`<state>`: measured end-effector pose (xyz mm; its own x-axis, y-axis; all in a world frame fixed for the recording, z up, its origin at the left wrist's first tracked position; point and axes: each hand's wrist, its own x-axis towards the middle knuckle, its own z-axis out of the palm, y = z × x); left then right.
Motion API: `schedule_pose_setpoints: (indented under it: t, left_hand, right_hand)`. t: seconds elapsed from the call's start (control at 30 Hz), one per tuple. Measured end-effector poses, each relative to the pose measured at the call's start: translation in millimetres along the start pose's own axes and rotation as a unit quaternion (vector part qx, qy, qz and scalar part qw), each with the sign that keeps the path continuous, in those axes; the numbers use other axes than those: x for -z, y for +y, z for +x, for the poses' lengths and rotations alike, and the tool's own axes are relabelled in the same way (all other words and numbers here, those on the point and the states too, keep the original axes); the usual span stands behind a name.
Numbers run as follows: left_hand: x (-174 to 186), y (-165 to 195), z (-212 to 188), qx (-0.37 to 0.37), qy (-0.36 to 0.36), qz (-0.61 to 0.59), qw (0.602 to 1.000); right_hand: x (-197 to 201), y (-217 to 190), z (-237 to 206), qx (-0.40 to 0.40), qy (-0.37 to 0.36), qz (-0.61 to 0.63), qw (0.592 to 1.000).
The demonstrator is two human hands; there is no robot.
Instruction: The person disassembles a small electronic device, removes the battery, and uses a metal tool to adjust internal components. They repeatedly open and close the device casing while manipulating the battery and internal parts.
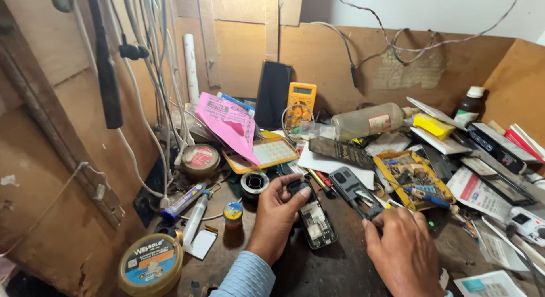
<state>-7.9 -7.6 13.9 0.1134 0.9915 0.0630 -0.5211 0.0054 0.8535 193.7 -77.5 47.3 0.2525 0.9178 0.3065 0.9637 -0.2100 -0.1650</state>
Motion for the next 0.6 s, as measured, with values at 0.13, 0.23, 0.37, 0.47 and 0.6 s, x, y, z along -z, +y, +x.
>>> schedule_pose_setpoints:
  t: [0.13, 0.23, 0.37, 0.47, 0.6]
  left_hand:
    - [-2, 4, 0, -0.001, -0.018, 0.006, 1.000]
    - [-1, 4, 0, 0.014, -0.017, -0.022, 1.000]
    - [0, 2, 2, 0.015, -0.018, -0.028, 0.999]
    - [0, 1, 1, 0.005, -0.022, -0.025, 0.999]
    - [-1, 4, -1, -0.014, -0.041, -0.014, 0.999]
  right_hand:
    - [-2, 9, 9, 0.058, 0.026, 0.003, 0.998]
    - [4, 13, 13, 0.012, -0.026, -0.003, 1.000]
    - [19, 24, 20, -0.023, -0.098, 0.106, 0.989]
    - [23, 37, 28, -0.085, -0.164, 0.084, 0.979]
    - [20, 80, 39, -0.021, -0.186, 0.097, 0.977]
